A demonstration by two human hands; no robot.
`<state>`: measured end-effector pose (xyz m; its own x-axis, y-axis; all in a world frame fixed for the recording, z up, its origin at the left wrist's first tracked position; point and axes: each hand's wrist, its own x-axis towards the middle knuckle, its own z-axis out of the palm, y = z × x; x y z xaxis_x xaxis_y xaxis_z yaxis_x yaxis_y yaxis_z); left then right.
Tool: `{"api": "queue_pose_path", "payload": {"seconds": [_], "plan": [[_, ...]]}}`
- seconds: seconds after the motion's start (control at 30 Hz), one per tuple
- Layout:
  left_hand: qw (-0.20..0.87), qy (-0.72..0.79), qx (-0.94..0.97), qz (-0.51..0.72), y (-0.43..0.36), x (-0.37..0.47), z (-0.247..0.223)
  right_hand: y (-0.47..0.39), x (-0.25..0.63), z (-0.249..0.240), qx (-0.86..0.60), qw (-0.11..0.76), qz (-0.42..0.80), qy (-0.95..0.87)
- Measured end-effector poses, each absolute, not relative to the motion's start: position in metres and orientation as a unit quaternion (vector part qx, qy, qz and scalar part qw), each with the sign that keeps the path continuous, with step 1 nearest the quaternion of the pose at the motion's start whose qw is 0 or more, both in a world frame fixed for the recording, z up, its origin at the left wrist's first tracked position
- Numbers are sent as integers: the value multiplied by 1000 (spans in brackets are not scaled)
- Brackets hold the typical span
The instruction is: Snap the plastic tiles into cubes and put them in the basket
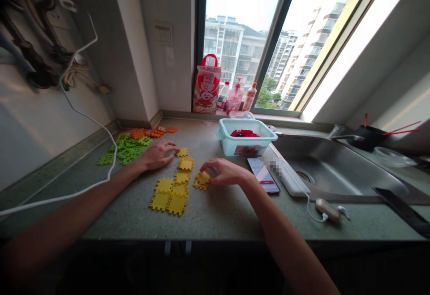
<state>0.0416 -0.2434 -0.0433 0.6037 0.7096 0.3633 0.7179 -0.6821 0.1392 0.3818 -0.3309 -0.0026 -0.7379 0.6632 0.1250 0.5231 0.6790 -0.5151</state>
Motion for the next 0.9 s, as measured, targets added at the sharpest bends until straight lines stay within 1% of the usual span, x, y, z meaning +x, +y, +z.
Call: {"api": "queue_pose_path", "payload": {"seconds": [0.3,0.43,0.53,0.6,0.7,0.8,0.9], "plan": [[15,-417,-885,-204,-240,34,-47,-326,383,-10,-330,162,247,-897],[32,-428,-878,-213,-242,34,-46,-324,387,-13,-357,153,247,-888],[46,-443,-869,-217,-241,32,-45,-323,385,-13,-381,180,240,-875],[48,-469,-854,-219,-241,31,-45,-323,378,-13,-389,229,214,-866],[29,-495,-840,-219,-243,29,-46,-321,359,-15,-402,285,131,-860],[24,-515,-827,-222,-243,27,-49,-316,340,-19,-398,273,46,-875],[27,-526,-818,-229,-243,22,-49,-307,328,-25,-396,280,3,-874]]}}
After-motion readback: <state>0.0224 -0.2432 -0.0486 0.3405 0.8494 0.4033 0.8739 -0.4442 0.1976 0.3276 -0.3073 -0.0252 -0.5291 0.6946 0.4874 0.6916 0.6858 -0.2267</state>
